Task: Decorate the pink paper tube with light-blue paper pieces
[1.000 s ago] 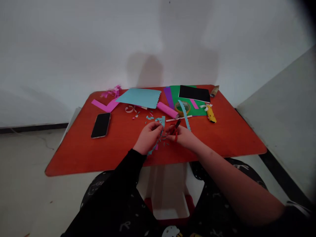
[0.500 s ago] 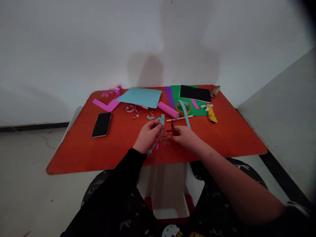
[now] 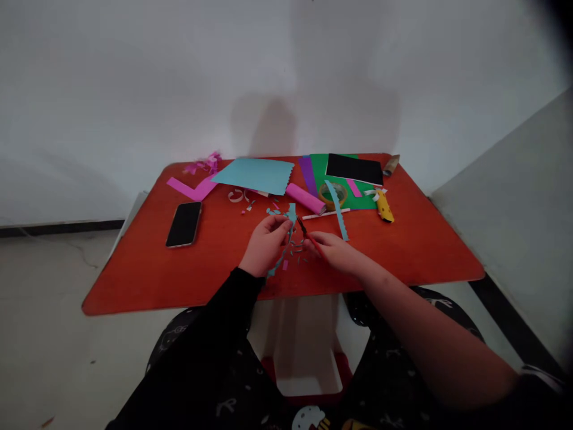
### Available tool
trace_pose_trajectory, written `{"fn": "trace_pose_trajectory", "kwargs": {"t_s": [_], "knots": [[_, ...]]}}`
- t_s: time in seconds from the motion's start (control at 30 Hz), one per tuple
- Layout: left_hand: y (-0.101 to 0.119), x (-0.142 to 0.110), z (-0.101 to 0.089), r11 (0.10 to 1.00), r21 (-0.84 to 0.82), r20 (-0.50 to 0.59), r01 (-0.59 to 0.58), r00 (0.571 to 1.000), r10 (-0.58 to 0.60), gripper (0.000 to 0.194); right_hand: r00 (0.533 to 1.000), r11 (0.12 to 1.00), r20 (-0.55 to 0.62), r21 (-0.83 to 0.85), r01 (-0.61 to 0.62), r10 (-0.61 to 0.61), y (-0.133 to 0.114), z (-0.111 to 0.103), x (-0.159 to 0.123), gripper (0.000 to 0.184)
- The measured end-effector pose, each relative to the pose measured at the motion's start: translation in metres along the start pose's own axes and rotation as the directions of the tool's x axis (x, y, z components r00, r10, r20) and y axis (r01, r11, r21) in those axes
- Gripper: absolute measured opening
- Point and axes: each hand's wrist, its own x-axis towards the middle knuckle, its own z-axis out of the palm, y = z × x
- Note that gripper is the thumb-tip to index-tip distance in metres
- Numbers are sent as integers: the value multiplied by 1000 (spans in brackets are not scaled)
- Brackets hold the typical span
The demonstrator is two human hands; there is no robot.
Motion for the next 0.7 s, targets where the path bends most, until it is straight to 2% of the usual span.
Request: {"fn": "trace_pose_trajectory", "kwargs": {"t_s": [0.23,0.7], "knots": [[3,-4,2,997,80,26,-9,1000,6,26,999,998,37,-60,-22,24,-5,1,-3,56],[7,-7,3,991,136,32,-6,999,2,26,998,995,59,-95,-26,32,-4,0,-2,56]]}}
